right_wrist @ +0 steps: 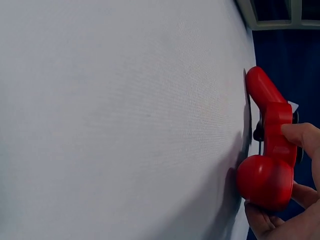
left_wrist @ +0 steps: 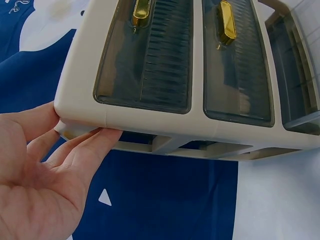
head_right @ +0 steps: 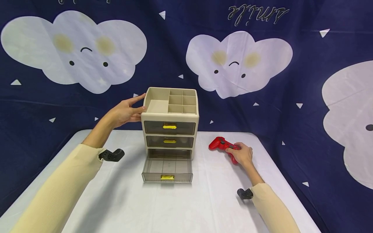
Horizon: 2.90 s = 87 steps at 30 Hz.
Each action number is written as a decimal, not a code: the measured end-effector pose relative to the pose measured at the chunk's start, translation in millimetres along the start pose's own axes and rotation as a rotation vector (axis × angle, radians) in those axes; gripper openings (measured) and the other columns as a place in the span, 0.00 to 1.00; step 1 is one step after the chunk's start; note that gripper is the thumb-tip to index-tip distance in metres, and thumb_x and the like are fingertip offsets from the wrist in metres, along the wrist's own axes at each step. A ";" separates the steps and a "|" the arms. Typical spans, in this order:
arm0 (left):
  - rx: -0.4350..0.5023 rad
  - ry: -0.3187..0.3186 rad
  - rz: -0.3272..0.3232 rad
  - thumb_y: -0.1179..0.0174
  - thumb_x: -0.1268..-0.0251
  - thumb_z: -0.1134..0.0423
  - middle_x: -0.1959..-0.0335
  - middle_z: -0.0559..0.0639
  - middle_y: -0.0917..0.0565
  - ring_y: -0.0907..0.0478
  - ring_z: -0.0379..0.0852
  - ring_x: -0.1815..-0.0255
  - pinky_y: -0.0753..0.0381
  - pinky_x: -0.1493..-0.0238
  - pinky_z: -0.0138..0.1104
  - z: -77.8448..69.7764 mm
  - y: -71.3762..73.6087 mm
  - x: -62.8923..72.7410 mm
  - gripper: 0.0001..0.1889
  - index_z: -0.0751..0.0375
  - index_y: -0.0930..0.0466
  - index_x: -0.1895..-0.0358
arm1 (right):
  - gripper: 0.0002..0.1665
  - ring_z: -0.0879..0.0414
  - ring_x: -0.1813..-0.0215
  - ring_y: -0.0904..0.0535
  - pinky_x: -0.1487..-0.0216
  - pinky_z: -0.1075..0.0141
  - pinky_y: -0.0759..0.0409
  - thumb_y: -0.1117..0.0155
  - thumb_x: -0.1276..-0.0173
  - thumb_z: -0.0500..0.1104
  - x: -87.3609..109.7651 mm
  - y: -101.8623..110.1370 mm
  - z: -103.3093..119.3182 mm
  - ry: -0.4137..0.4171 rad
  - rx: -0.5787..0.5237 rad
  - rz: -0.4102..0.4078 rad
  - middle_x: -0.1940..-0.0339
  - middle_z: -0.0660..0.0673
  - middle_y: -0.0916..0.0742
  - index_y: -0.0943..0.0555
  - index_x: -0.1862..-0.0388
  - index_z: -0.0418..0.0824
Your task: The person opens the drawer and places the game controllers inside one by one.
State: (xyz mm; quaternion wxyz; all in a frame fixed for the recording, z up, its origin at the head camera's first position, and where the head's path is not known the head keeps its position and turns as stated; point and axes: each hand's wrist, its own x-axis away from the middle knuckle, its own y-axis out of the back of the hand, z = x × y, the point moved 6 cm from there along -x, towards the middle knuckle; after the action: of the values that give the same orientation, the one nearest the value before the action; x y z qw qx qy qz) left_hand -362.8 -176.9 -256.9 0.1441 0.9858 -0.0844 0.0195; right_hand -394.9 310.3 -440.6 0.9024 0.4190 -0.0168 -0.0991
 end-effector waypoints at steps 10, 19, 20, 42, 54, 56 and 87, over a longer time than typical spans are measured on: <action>-0.002 -0.006 0.002 0.45 0.21 0.61 0.28 0.63 0.29 0.19 0.57 0.38 0.22 0.33 0.47 0.0 -1.6 0.2 0.38 0.34 0.54 0.17 | 0.38 0.31 0.35 0.32 0.38 0.42 0.31 0.26 0.39 0.60 11.8 17.7 14.3 0.056 -0.005 -0.040 0.39 0.26 0.20 0.21 0.38 0.37; 0.005 -0.005 0.003 0.45 0.21 0.61 0.27 0.62 0.31 0.20 0.59 0.36 0.22 0.33 0.48 1.5 -2.2 -0.6 0.38 0.34 0.54 0.17 | 0.35 0.38 0.48 0.23 0.57 0.58 0.27 0.24 0.42 0.61 21.6 38.4 35.6 0.164 0.067 -0.049 0.49 0.30 0.13 0.17 0.43 0.40; 0.007 -0.005 0.003 0.45 0.21 0.61 0.27 0.63 0.31 0.20 0.59 0.36 0.22 0.33 0.48 1.5 -2.2 -0.8 0.38 0.34 0.54 0.17 | 0.35 0.38 0.49 0.23 0.58 0.59 0.28 0.24 0.42 0.61 22.9 40.4 38.4 0.171 0.073 -0.041 0.49 0.31 0.13 0.17 0.43 0.41; -0.008 -0.011 -0.002 0.45 0.21 0.61 0.26 0.62 0.32 0.20 0.58 0.36 0.22 0.33 0.47 -0.1 -0.6 0.0 0.38 0.34 0.54 0.17 | 0.36 0.54 0.70 0.18 0.69 0.63 0.23 0.22 0.45 0.63 68.1 68.3 107.7 0.274 0.124 0.220 0.70 0.46 0.11 0.17 0.43 0.45; 0.016 -0.017 0.003 0.46 0.21 0.62 0.28 0.64 0.30 0.18 0.56 0.39 0.22 0.33 0.48 0.5 -0.8 -0.3 0.38 0.36 0.54 0.17 | 0.31 0.53 0.72 0.17 0.68 0.62 0.19 0.22 0.45 0.60 91.7 49.9 142.7 0.292 0.125 0.354 0.71 0.46 0.12 0.15 0.46 0.48; 0.021 -0.013 0.000 0.45 0.21 0.62 0.28 0.64 0.29 0.18 0.56 0.40 0.21 0.33 0.48 1.0 -0.5 -0.5 0.38 0.36 0.53 0.17 | 0.30 0.53 0.72 0.17 0.68 0.62 0.19 0.22 0.45 0.60 94.5 44.0 147.9 0.302 0.113 0.372 0.72 0.45 0.12 0.15 0.46 0.48; -0.012 -0.019 -0.004 0.46 0.20 0.61 0.27 0.63 0.31 0.18 0.56 0.40 0.20 0.35 0.47 1.4 0.4 -1.4 0.37 0.35 0.54 0.17 | 0.26 0.51 0.56 0.25 0.67 0.64 0.22 0.19 0.50 0.56 114.3 -42.0 214.4 0.526 0.044 0.315 0.69 0.51 0.13 0.13 0.52 0.50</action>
State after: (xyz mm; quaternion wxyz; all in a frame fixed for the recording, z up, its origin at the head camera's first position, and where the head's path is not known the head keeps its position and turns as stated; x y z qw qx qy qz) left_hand -364.2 -177.5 -258.2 0.1493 0.9852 -0.0838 0.0093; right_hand -314.1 100.3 -339.6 0.8708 0.4418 0.1503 0.1543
